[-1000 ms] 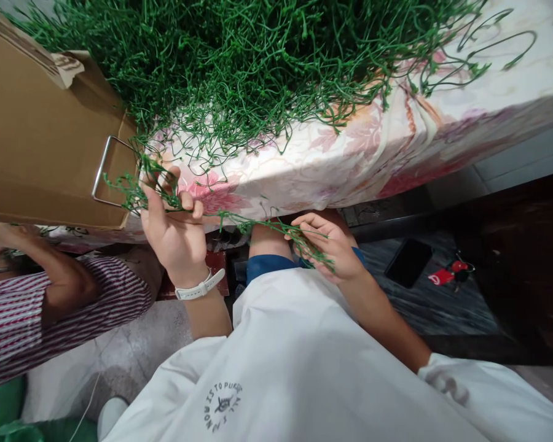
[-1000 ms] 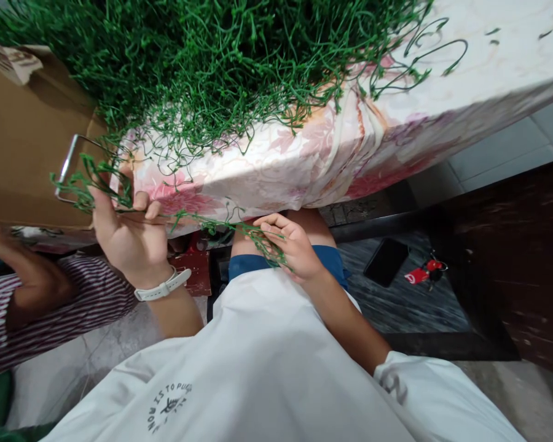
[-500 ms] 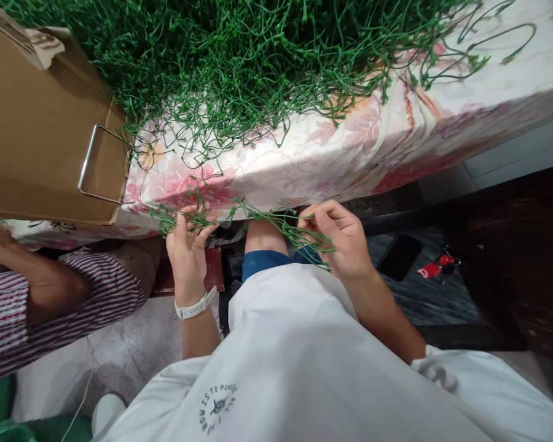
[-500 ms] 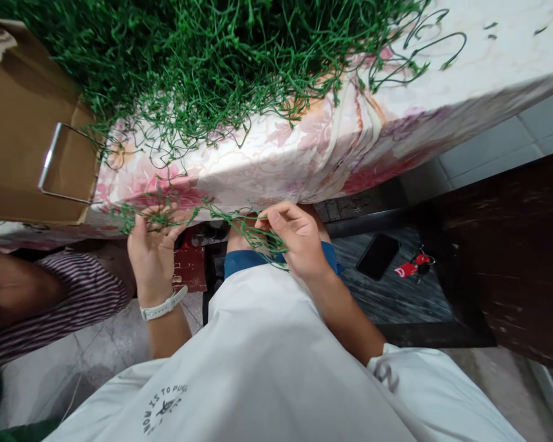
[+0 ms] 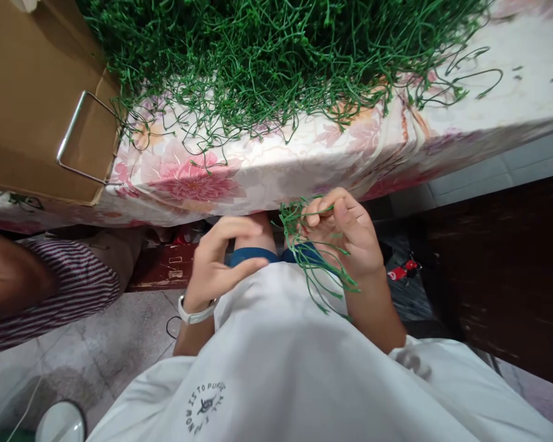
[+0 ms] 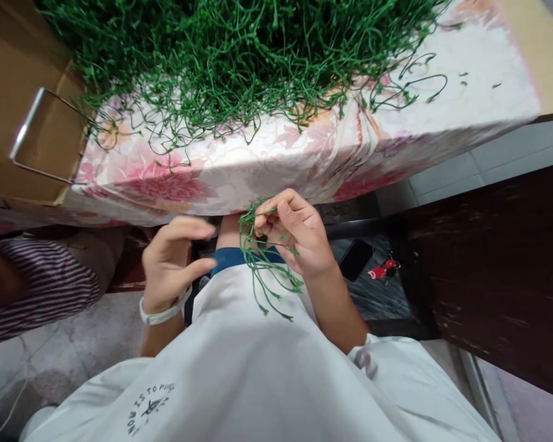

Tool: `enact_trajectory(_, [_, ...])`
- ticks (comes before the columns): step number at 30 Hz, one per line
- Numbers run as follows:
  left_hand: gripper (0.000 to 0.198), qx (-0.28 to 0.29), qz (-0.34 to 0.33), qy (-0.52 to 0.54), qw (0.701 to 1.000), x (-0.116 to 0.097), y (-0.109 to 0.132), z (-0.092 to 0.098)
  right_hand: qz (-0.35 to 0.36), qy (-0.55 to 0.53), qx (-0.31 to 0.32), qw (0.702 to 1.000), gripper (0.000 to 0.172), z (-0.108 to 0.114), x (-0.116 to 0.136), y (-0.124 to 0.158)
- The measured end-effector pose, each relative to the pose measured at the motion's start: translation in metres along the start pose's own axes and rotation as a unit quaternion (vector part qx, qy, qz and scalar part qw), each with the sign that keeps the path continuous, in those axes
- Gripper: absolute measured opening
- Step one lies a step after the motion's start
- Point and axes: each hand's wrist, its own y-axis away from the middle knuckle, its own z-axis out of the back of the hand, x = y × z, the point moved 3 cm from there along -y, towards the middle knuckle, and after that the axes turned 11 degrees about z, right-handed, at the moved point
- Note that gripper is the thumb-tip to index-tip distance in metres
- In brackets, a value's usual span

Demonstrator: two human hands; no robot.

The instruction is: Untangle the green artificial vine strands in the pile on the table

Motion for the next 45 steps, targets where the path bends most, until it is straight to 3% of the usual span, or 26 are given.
enact_trajectory(2, [0.067,0.011,-0.052,-0.127,0.990,0.001,-0.011,-0.022,-0.007,0.002,0.007,1.000,0.032,-0.003,0.001,0.001])
enact_trajectory(4, [0.069,0.031,-0.085,-0.120,0.989,0.006,-0.019,-0.040,-0.014,0.005,0.005,1.000,0.033,-0.005,0.003,0.000])
enact_trajectory(8, [0.035,-0.042,-0.089,-0.010,0.995,0.014,-0.024,-0.061,-0.035,-0.002,-0.014,0.999,0.034,-0.005,0.006,-0.005])
enact_trajectory(11, [0.011,-0.114,-0.048,0.013,0.992,0.015,-0.023,-0.070,-0.056,-0.033,-0.016,0.998,0.035,-0.005,0.004,-0.008])
enact_trajectory(14, [0.013,-0.168,0.030,0.050,0.984,0.013,-0.024,-0.070,-0.023,-0.016,-0.015,0.999,0.037,-0.004,0.000,-0.008])
enact_trajectory(16, [0.020,-0.179,0.061,0.062,0.980,0.009,-0.026,-0.066,0.059,0.058,-0.035,0.996,0.031,-0.002,0.001,-0.006])
enact_trajectory(20, [0.027,-0.181,0.089,0.034,0.979,0.003,-0.027,-0.057,0.235,0.254,-0.048,0.937,0.016,-0.003,0.008,-0.002])
enact_trajectory(22, [0.027,-0.172,0.104,0.030,0.979,0.001,-0.025,-0.056,0.251,0.306,-0.038,0.918,0.015,-0.005,0.010,-0.002])
enact_trajectory(29, [0.019,-0.090,0.096,0.020,0.991,-0.005,-0.020,-0.056,0.258,0.362,-0.049,0.895,0.013,-0.006,0.019,-0.008])
enact_trajectory(33, [0.015,-0.061,0.063,0.000,0.996,-0.009,-0.022,-0.053,0.253,0.343,-0.060,0.903,0.019,-0.007,0.021,-0.007])
enact_trajectory(37, [0.015,-0.066,0.047,-0.027,0.996,-0.010,-0.024,-0.051,0.212,0.233,-0.070,0.947,0.023,-0.009,0.022,-0.007])
enact_trajectory(40, [0.019,-0.078,0.054,-0.030,0.995,-0.009,-0.024,-0.049,0.148,0.145,-0.060,0.976,0.023,-0.014,0.022,-0.009])
enact_trajectory(45, [0.023,-0.108,0.085,-0.018,0.990,-0.006,-0.026,-0.044,0.087,0.121,-0.023,0.988,0.034,-0.021,0.024,-0.012])
